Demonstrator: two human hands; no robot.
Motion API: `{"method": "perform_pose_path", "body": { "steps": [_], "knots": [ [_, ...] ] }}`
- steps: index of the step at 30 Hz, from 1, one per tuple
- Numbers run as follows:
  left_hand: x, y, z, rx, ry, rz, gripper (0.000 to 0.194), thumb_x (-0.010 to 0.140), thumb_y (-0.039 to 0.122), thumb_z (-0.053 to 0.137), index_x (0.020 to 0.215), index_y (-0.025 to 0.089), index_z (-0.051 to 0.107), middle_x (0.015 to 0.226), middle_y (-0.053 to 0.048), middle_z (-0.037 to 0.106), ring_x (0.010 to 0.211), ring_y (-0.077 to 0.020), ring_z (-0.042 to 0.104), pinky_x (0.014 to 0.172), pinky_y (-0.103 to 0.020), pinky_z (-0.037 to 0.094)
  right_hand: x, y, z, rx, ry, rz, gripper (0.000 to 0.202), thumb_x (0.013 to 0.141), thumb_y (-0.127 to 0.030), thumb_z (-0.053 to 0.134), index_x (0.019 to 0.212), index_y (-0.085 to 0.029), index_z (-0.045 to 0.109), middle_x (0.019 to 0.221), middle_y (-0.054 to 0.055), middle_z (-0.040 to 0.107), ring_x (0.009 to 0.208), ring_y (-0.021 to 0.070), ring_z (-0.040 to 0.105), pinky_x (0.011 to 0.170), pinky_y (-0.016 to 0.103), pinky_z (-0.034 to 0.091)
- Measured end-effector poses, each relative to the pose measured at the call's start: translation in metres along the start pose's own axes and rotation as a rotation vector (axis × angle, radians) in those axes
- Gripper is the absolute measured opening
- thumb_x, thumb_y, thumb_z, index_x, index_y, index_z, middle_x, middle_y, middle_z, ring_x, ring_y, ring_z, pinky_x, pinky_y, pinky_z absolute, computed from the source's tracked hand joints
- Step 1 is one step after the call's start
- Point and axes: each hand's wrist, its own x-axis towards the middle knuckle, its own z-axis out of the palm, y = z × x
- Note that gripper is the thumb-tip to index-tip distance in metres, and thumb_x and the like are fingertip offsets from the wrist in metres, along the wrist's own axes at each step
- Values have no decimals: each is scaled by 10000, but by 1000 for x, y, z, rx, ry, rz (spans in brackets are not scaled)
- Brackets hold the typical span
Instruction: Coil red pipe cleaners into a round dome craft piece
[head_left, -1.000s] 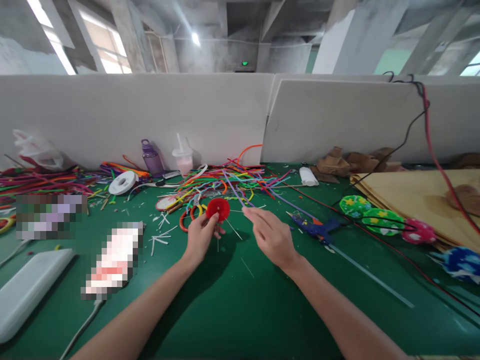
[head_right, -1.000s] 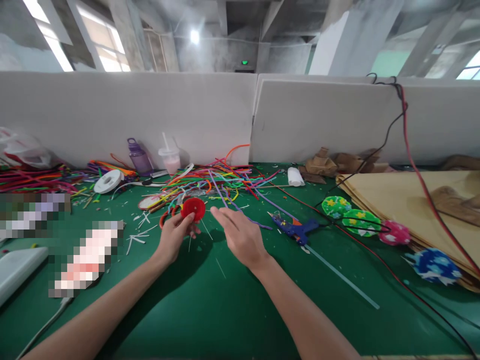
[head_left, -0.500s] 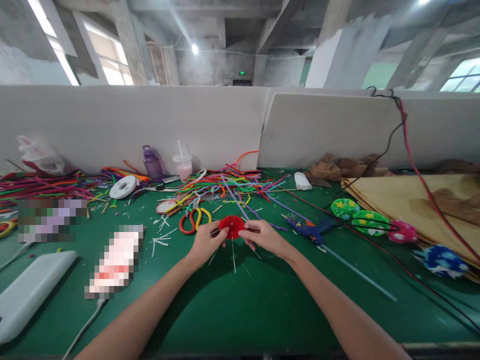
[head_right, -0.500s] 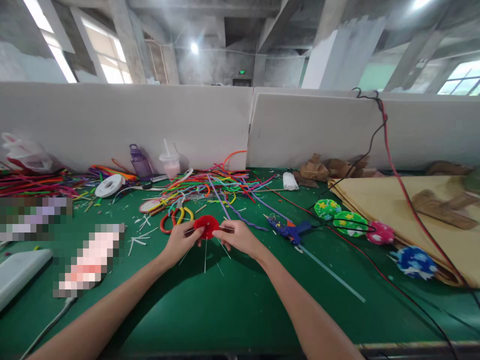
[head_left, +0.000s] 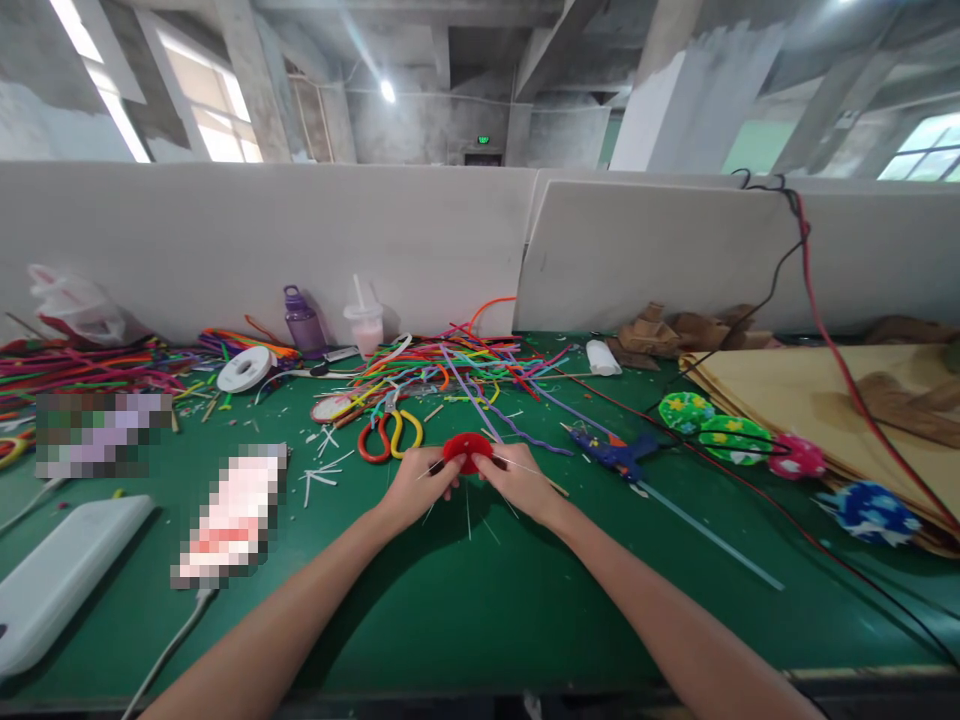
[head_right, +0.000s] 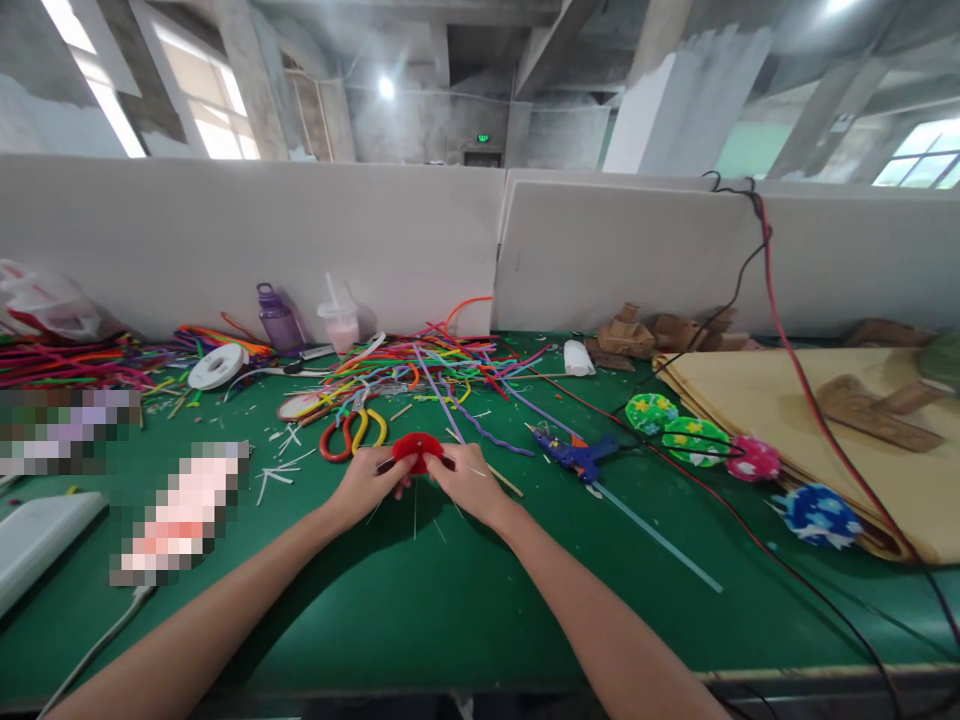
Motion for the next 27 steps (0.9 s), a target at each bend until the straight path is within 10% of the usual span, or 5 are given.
{"method": "perform_pose_path", "body": {
  "steps": [8, 16, 27],
  "knots": [
    [-1, 2, 3, 11, 137, 38, 409, 849, 387, 476, 509, 171, 545, 432, 6, 556, 411, -105, 531, 473, -209, 399, -1, -2, 3, -122, 89, -100, 397, 859, -319, 448, 487, -181, 475, 433, -33, 424, 448, 93, 396, 491, 237, 276],
    [2, 1, 4, -188, -95, -81, 361, 854, 369, 472, 585, 167, 604, 451, 3, 591, 450, -119, 570, 529, -219, 426, -4, -2, 0, -131, 6, -198, 377, 900, -300, 451, 591, -162, 615, 532, -15, 556, 502, 100, 440, 520, 229, 290],
    [2, 0, 12, -267, 10, -152, 359, 836, 382, 492, 572, 162, 597, 489, -8, 611, 415, -97, 543, 480, -205, 400, -5, 2, -1, -385, 62, -233, 389, 913, -283, 379, 587, -168, 558, 559, 25, 552, 525, 119, 456, 549, 256, 281]
  ]
}}
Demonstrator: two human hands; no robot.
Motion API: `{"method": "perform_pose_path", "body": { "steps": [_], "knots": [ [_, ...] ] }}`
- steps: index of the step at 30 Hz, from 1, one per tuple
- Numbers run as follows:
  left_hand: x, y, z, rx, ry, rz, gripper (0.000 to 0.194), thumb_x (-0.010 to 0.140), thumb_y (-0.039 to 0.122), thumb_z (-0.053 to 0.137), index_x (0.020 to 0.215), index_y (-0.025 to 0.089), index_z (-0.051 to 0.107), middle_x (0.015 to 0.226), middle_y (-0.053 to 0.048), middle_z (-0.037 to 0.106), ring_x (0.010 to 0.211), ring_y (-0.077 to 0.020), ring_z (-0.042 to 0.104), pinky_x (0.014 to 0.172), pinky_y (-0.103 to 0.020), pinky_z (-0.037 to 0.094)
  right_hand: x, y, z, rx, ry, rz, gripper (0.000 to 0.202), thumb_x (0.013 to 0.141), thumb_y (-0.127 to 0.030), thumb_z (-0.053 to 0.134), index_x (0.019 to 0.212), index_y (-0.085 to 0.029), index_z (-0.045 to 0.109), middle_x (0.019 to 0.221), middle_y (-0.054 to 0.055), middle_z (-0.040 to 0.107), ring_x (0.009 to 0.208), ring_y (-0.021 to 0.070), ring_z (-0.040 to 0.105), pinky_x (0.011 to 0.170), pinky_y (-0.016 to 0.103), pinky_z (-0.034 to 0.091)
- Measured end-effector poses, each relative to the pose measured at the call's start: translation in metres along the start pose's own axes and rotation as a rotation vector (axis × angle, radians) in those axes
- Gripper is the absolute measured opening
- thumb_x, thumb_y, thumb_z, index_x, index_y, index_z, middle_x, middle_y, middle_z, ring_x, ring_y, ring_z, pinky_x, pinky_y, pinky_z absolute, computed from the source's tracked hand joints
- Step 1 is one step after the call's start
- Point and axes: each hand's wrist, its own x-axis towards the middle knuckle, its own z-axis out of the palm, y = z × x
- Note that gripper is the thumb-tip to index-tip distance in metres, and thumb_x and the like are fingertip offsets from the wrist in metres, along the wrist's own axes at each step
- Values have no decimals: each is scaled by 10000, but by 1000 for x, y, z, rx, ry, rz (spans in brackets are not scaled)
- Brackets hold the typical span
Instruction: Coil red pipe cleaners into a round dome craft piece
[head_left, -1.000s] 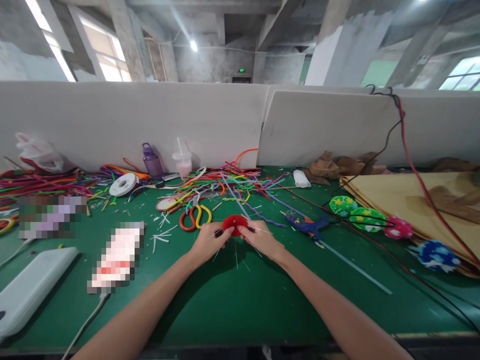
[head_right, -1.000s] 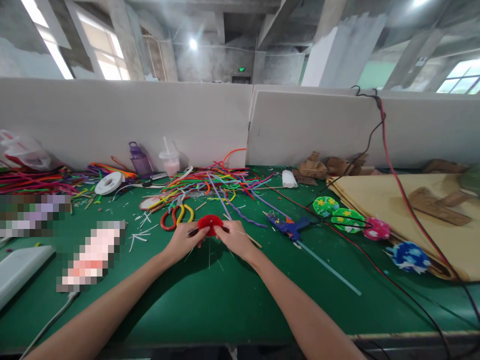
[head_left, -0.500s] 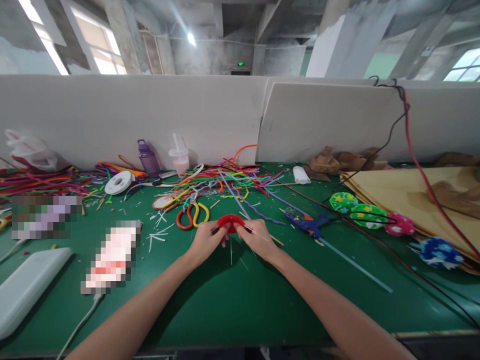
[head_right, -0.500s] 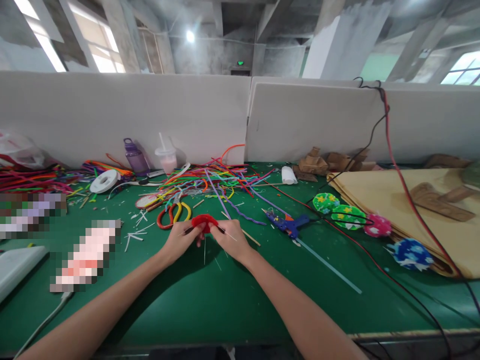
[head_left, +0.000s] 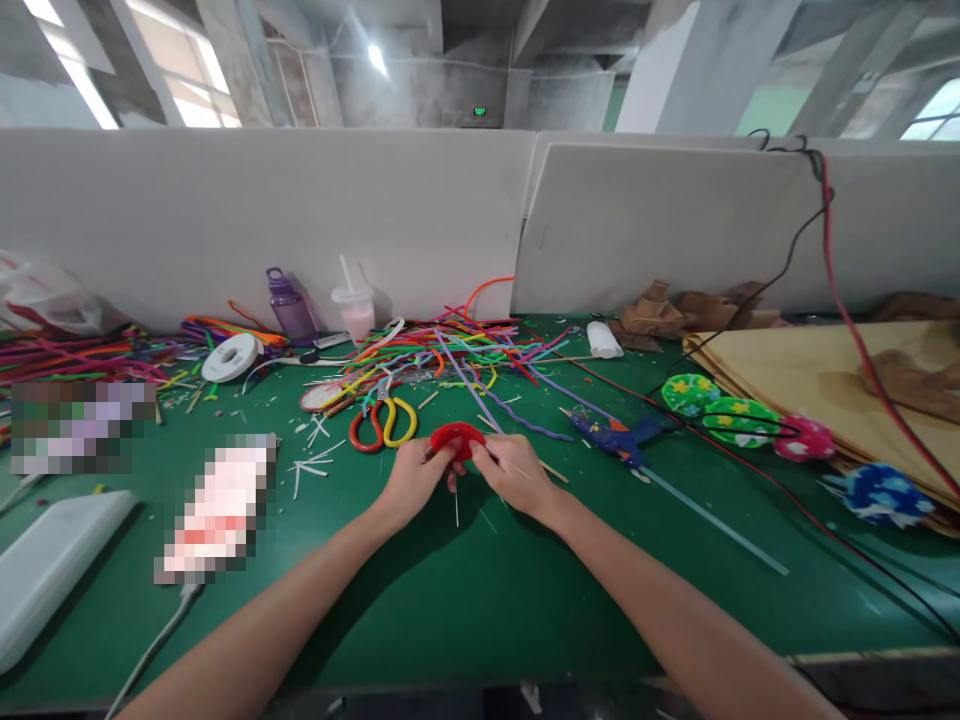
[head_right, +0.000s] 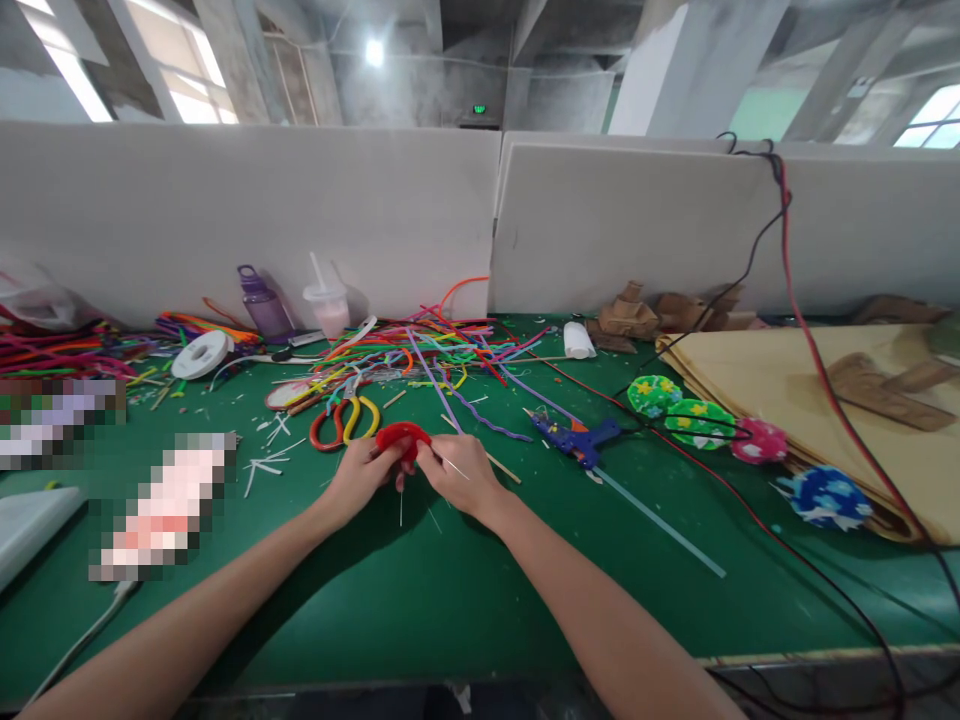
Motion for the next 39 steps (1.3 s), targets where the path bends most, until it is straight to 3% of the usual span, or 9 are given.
{"method": "perform_pose_path", "body": {
  "steps": [10, 19, 23, 30, 39],
  "knots": [
    [0, 1, -2, 59, -73, 10, 382, 870, 382, 439, 627, 155, 628, 493, -20, 633, 452, -106, 554, 444, -196, 354, -1, 1, -3, 53, -5, 10, 364, 895, -270, 405, 580, -175, 562, 542, 8, 537, 519, 116, 432, 542, 255, 270],
    [-2, 1, -3, 184, -179, 29, 463, 923, 375, 383, 620, 157, 657, 472, -19, 631, 434, -101, 547, 474, -203, 370, 1, -1, -2, 177, -106, 145, 341, 860, -230, 431, 547, -174, 553, 489, -26, 500, 482, 101, 424, 525, 232, 282],
    [-1, -1, -2, 204, -156, 9, 466, 916, 373, 391, 599, 159, 657, 457, -15, 620, 420, -99, 537, 481, -206, 374, 2, -1, 0, 140, -54, 134, 340, 841, -206, 432, 514, -175, 521, 469, -30, 460, 467, 98, 389, 517, 239, 260],
    [-1, -1, -1, 239, -103, -19, 462, 909, 378, 415, 576, 157, 647, 457, -16, 624, 435, -104, 542, 479, -206, 369, 1, -3, 1, 110, -27, 100, 368, 865, -233, 425, 547, -175, 600, 478, -21, 503, 475, 104, 393, 537, 239, 280],
    [-2, 0, -3, 237, -86, 62, 497, 923, 427, 378, 620, 154, 663, 499, -30, 649, 441, -109, 550, 468, -204, 372, 3, 2, 4, 153, 22, 221, 358, 820, -266, 439, 470, -192, 462, 421, -22, 447, 436, 105, 396, 491, 251, 272]
  ]
}}
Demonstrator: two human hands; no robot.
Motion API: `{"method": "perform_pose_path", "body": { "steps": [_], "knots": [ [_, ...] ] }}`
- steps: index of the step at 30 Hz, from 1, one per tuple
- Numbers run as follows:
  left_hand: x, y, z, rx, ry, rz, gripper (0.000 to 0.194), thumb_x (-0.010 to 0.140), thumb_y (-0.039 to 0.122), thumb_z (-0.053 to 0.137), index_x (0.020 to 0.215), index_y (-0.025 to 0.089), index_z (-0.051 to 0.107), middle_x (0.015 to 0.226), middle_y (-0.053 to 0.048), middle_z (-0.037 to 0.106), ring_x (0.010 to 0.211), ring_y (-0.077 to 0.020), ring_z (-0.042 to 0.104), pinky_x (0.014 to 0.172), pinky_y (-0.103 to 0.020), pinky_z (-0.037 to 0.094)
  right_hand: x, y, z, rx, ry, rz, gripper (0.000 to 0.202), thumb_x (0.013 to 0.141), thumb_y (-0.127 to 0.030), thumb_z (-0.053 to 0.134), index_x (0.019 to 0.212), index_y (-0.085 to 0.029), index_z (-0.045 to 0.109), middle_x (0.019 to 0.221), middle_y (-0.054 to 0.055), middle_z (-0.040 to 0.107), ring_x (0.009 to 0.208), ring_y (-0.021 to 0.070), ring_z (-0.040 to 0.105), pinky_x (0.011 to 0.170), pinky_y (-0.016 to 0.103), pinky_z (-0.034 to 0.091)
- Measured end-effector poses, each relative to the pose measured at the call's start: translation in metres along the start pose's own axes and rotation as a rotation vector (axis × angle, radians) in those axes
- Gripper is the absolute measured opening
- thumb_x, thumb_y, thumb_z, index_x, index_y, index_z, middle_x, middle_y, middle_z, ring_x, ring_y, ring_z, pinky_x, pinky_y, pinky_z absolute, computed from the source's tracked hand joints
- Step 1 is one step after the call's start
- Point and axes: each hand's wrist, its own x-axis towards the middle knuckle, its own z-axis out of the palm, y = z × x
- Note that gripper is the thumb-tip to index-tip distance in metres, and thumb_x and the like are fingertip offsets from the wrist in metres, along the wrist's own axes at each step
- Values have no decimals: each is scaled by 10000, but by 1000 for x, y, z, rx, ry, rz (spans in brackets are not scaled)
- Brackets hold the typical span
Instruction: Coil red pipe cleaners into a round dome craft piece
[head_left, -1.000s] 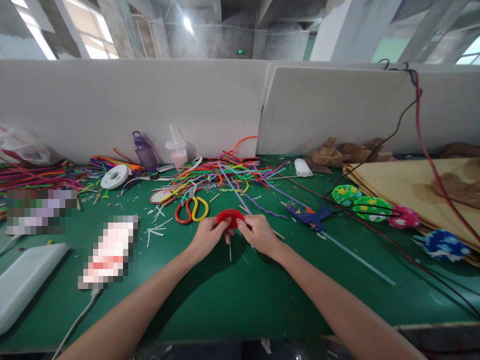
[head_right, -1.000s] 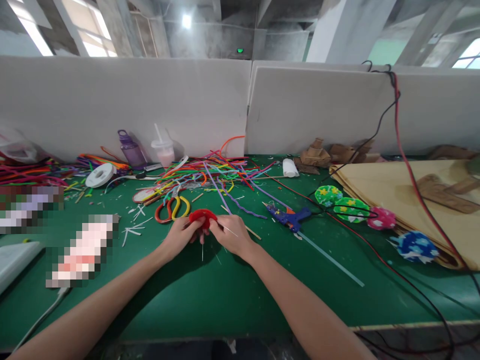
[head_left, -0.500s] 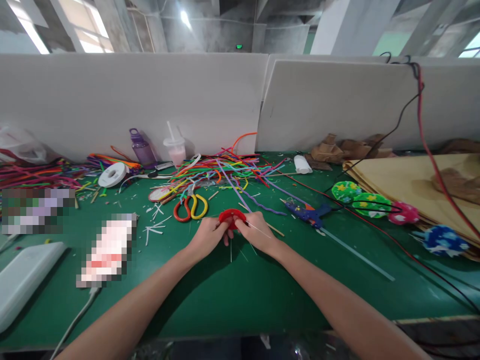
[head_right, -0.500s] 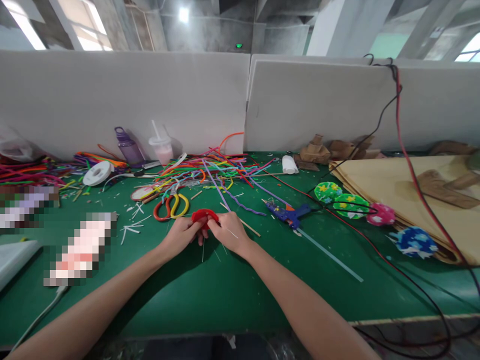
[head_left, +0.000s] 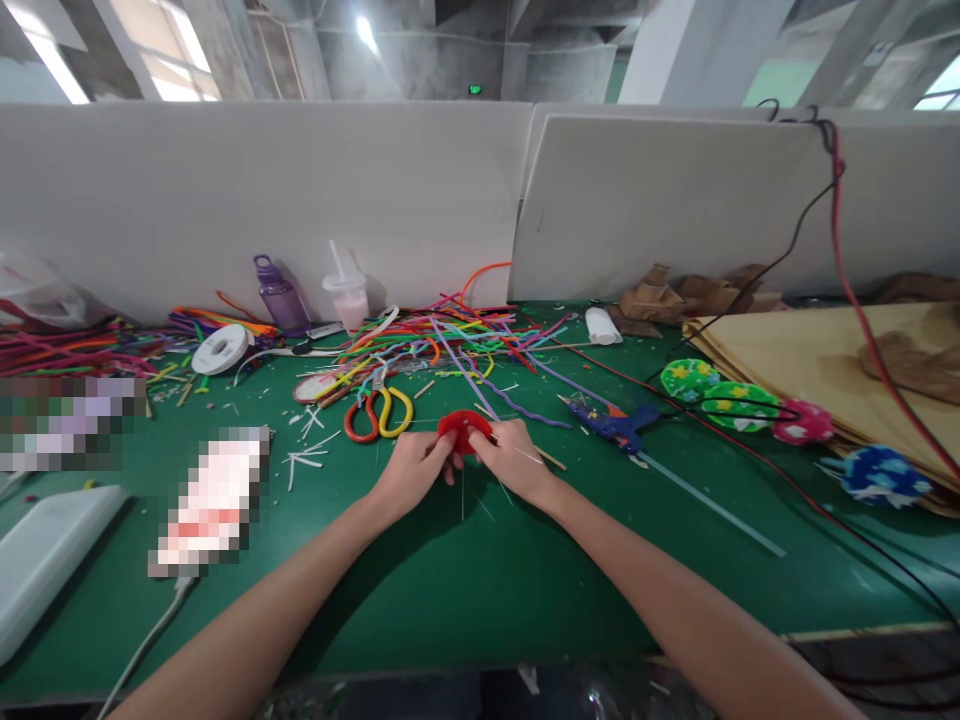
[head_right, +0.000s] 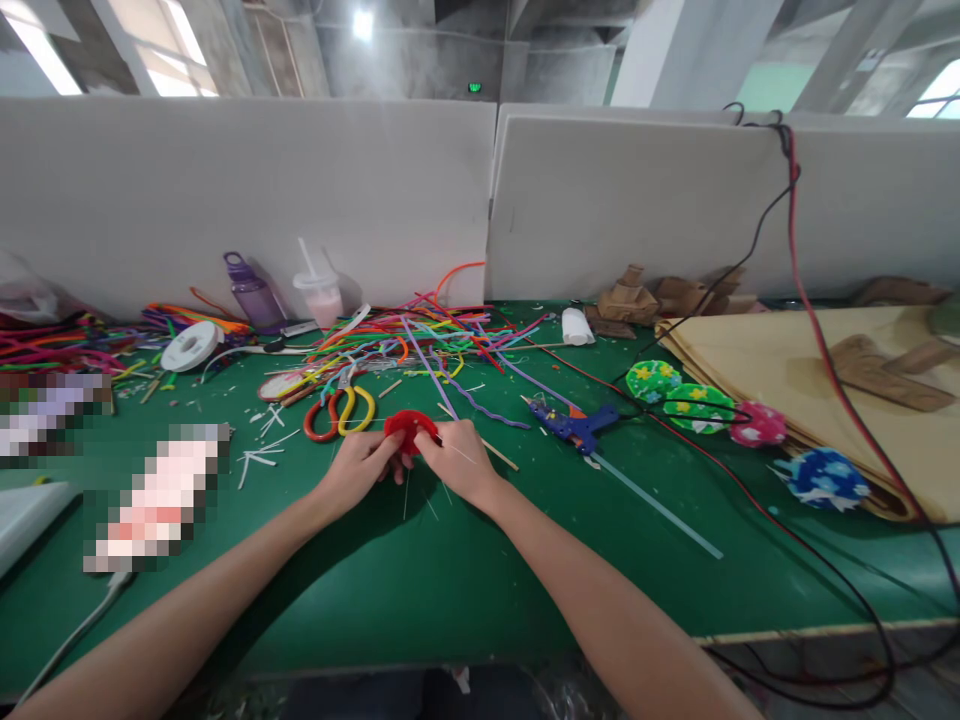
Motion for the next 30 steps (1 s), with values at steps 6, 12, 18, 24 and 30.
{"method": "perform_pose_path", "body": {
  "steps": [6, 12, 18, 24, 30],
  "knots": [
    [-1, 2, 0, 22, 8, -5, 485, 916, 431, 400, 620, 156, 668, 491, -26, 635, 436, -106, 527, 463, -204, 366, 2, -2, -3, 63, -39, 44, 367, 808, -257, 438, 448, -191, 468, 393, -29, 441, 415, 97, 414, 486, 237, 303],
    [-2, 7, -3, 17, 68, 14, 459, 905, 437, 407, 609, 162, 624, 492, -6, 600, 456, -112, 513, 480, -221, 372, 2, -1, -6, 143, -77, 119, 373, 804, -291, 459, 445, -191, 480, 398, -23, 480, 402, 95, 431, 469, 224, 331],
    [-2, 7, -5, 47, 396, 186, 163, 838, 322, 545, 745, 191, 520, 762, -9, 587, 671, -126, 574, 568, -220, 437, 2, -1, -3, 159, -75, 177, 385, 799, -286, 472, 427, -190, 491, 358, -23, 442, 385, 98, 441, 466, 227, 338],
    [-2, 10, -6, 51, 418, 306, 74, 846, 244, 543, 813, 199, 592, 916, -51, 592, 892, -170, 579, 551, -211, 458, 1, -4, -2, 187, -101, 195, 394, 812, -285, 477, 432, -185, 504, 347, -29, 433, 367, 88, 429, 443, 221, 321],
    [-1, 8, -5, 34, 419, 296, 87, 841, 261, 562, 895, 202, 597, 973, -54, 585, 905, -174, 595, 571, -225, 481, 1, -5, -3, 258, -106, 220, 380, 798, -267, 502, 427, -181, 505, 333, -30, 421, 366, 86, 419, 438, 223, 303]
  ]
}}
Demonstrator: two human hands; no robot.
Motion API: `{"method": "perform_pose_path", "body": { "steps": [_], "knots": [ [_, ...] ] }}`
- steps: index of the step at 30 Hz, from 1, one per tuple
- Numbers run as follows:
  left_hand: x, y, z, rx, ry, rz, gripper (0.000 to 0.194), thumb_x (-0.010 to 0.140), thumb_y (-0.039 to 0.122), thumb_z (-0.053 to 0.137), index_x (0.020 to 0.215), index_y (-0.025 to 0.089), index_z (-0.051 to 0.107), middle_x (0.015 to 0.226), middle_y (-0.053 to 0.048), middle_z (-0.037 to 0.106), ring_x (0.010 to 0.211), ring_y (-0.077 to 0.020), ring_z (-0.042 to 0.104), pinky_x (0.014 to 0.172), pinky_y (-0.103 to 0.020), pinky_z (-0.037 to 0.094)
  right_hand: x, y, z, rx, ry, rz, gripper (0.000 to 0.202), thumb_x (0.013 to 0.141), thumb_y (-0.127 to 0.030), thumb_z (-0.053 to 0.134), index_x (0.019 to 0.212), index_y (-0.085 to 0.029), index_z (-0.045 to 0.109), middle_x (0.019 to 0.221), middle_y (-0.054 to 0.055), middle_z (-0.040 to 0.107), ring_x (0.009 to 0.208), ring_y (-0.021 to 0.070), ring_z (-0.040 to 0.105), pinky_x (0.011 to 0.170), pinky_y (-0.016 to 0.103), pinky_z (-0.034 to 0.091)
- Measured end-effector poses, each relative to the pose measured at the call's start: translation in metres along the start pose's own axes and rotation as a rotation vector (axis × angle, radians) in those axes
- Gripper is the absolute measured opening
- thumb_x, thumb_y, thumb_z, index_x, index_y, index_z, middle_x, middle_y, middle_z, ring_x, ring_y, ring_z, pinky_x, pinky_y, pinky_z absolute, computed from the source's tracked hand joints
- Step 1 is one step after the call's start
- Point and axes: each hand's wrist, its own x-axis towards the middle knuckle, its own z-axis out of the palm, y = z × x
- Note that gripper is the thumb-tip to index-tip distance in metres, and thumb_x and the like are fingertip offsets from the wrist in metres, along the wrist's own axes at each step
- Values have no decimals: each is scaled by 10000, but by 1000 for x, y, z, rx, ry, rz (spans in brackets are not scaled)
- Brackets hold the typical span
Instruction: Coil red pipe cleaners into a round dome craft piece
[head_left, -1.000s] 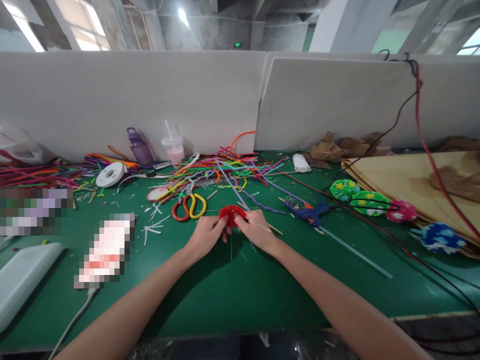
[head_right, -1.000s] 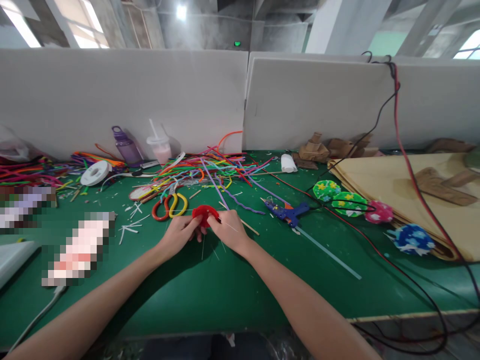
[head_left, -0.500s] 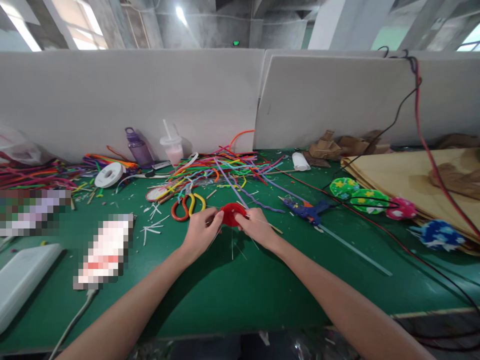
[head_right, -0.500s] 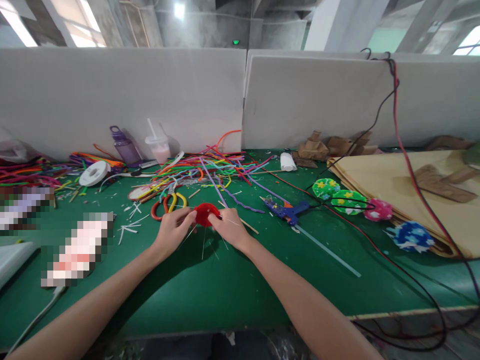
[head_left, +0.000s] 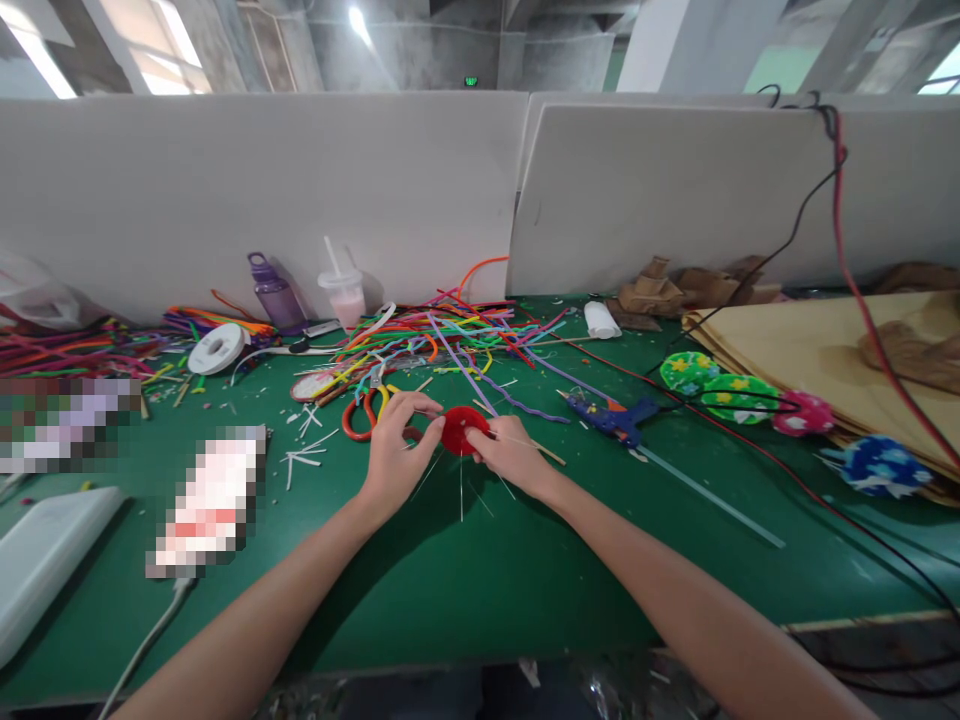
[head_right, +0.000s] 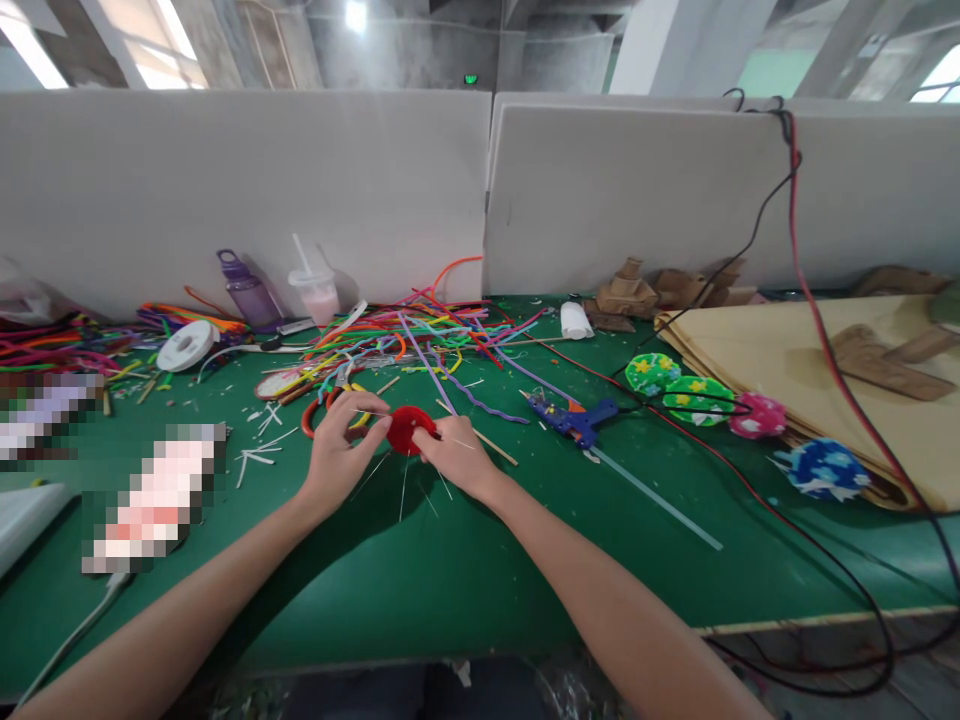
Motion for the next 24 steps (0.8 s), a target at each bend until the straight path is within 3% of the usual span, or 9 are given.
{"method": "perform_pose_path", "body": {
  "steps": [3, 5, 10, 12, 18, 24],
  "knots": [
    [-1, 0, 1, -50, 0, -65, 312, 817, 288, 598, 1113, 214, 527, 1078, -68, 585, 916, -177, 612, 629, -254, 507, 0, -1, 0, 41, 13, 26, 369, 793, -264, 499, 432, -183, 496, 321, -34, 404, 351, 84, 407, 429, 223, 297],
    [-1, 0, 1, -57, -13, -99, 374, 810, 305, 607, 1157, 216, 497, 1108, -74, 591, 938, -183, 615, 663, -267, 510, 1, -1, -1, 71, 22, 42, 369, 796, -279, 492, 439, -186, 490, 313, -38, 395, 330, 80, 394, 411, 220, 292],
    [-1, 2, 0, -64, -72, -110, 232, 828, 354, 587, 1005, 204, 583, 1008, -50, 603, 930, -185, 600, 665, -255, 500, 2, -1, -2, 171, 28, 105, 365, 790, -309, 487, 446, -189, 481, 305, -47, 382, 273, 75, 362, 347, 214, 271],
    [0, 1, 0, -135, -116, -181, 257, 830, 392, 584, 998, 198, 594, 998, -50, 616, 889, -183, 602, 629, -246, 487, 4, 1, -2, 213, 33, 128, 353, 782, -308, 491, 450, -189, 478, 310, -46, 388, 261, 74, 358, 324, 212, 256],
    [4, -2, 4, -479, -390, -421, 340, 860, 490, 500, 872, 161, 586, 881, -56, 632, 756, -164, 596, 501, -221, 432, 10, 4, -5, 348, 23, 179, 360, 793, -356, 474, 474, -190, 473, 334, -51, 387, 257, 72, 346, 295, 214, 246],
    [1, -1, 6, -377, -525, -351, 328, 839, 475, 548, 880, 155, 604, 773, -22, 617, 640, -127, 556, 504, -220, 433, 6, -3, -3, 415, -64, 178, 413, 831, -411, 464, 489, -180, 482, 354, -50, 398, 267, 67, 351, 306, 211, 255]
  ]
}}
